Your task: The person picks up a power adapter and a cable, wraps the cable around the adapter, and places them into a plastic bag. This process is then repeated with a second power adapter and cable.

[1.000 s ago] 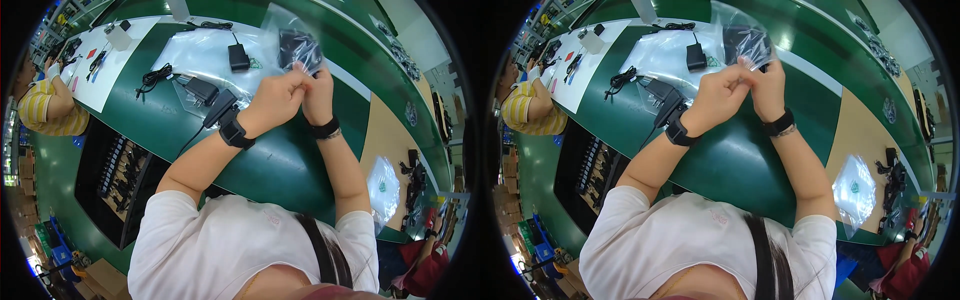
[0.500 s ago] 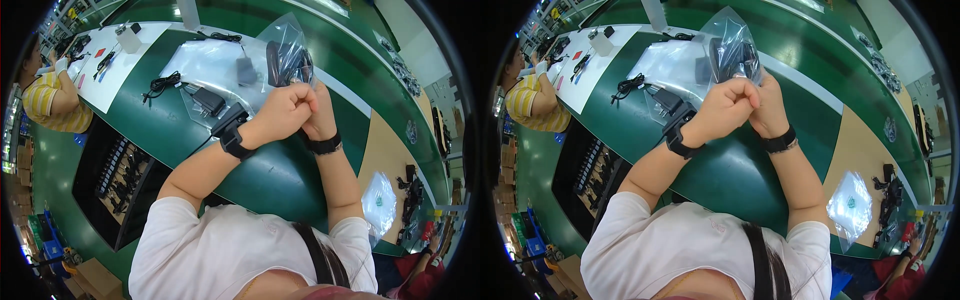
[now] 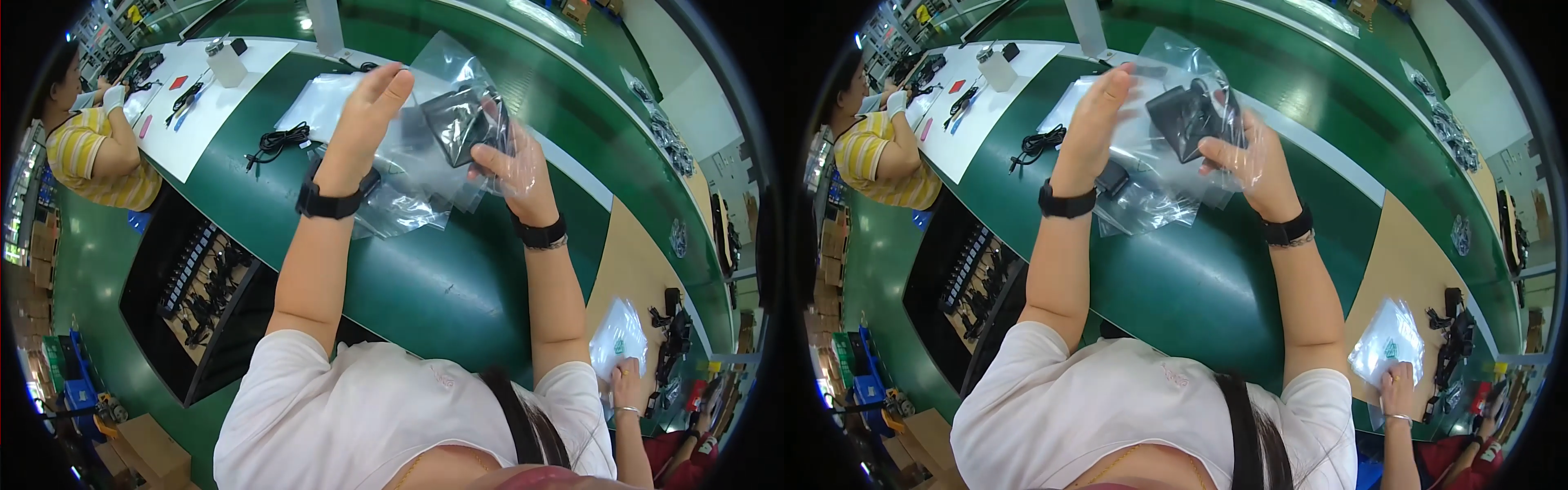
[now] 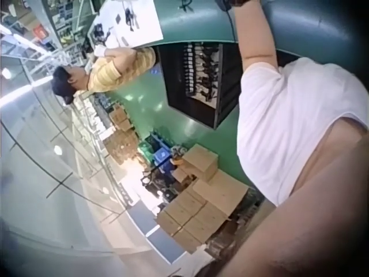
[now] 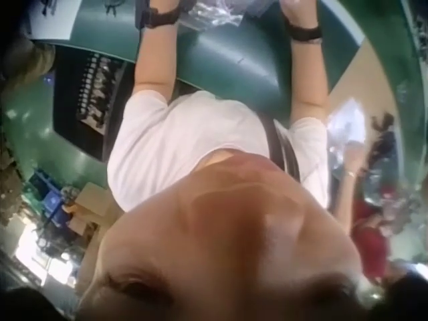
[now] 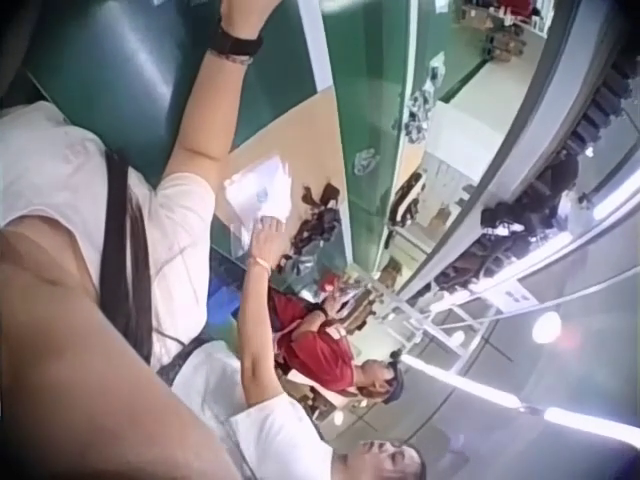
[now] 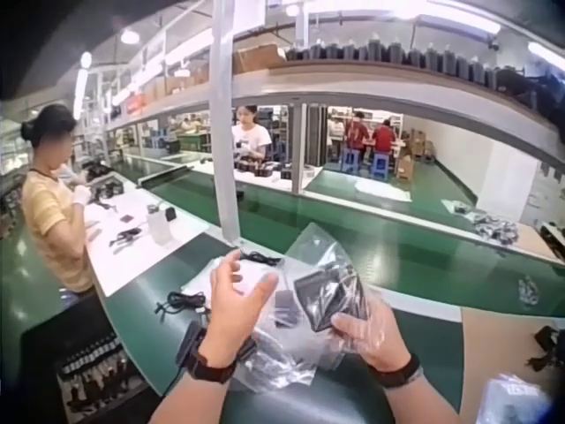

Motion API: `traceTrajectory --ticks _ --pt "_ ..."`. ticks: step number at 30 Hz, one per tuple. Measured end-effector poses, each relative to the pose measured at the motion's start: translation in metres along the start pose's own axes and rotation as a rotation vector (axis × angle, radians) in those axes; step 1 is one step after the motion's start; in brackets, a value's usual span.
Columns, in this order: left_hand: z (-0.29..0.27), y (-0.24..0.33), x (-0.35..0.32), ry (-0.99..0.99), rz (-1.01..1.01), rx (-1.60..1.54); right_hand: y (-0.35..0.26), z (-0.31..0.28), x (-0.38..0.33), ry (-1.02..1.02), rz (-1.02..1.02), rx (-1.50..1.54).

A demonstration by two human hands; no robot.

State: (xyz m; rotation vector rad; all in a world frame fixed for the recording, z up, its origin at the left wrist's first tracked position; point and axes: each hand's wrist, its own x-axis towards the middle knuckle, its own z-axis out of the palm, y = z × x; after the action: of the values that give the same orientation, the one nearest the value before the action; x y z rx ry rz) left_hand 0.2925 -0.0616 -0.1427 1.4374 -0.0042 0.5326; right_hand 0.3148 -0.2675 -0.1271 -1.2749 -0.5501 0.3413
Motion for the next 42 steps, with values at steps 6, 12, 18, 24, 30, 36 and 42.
traceTrajectory --ticks 6,12,18,24,30,36,42 --pt "0.061 -0.02 -0.028 -0.132 -0.146 -0.293 0.022 0.015 0.0 0.094 -0.107 -0.24" --pt "0.073 -0.022 -0.035 -0.213 -0.168 -0.427 0.027 0.005 0.001 0.188 -0.261 -0.156" --pt "0.049 -0.007 -0.026 -0.356 -0.333 -0.482 0.04 -0.006 0.005 0.075 -0.124 -0.236" --pt "0.057 -0.015 -0.03 -0.353 -0.438 -0.578 0.042 -0.03 0.011 0.103 -0.284 -0.733" --pt "0.061 -0.018 -0.033 -0.403 -0.465 -0.673 0.046 -0.024 0.008 0.137 -0.139 -0.019" --pt "0.059 -0.017 -0.033 -0.354 -0.483 -0.688 0.049 -0.015 0.008 0.235 -0.504 -0.848" --pt "0.065 -0.029 -0.033 -0.308 -0.56 -0.701 0.052 -0.037 0.014 0.021 -0.382 -0.682"
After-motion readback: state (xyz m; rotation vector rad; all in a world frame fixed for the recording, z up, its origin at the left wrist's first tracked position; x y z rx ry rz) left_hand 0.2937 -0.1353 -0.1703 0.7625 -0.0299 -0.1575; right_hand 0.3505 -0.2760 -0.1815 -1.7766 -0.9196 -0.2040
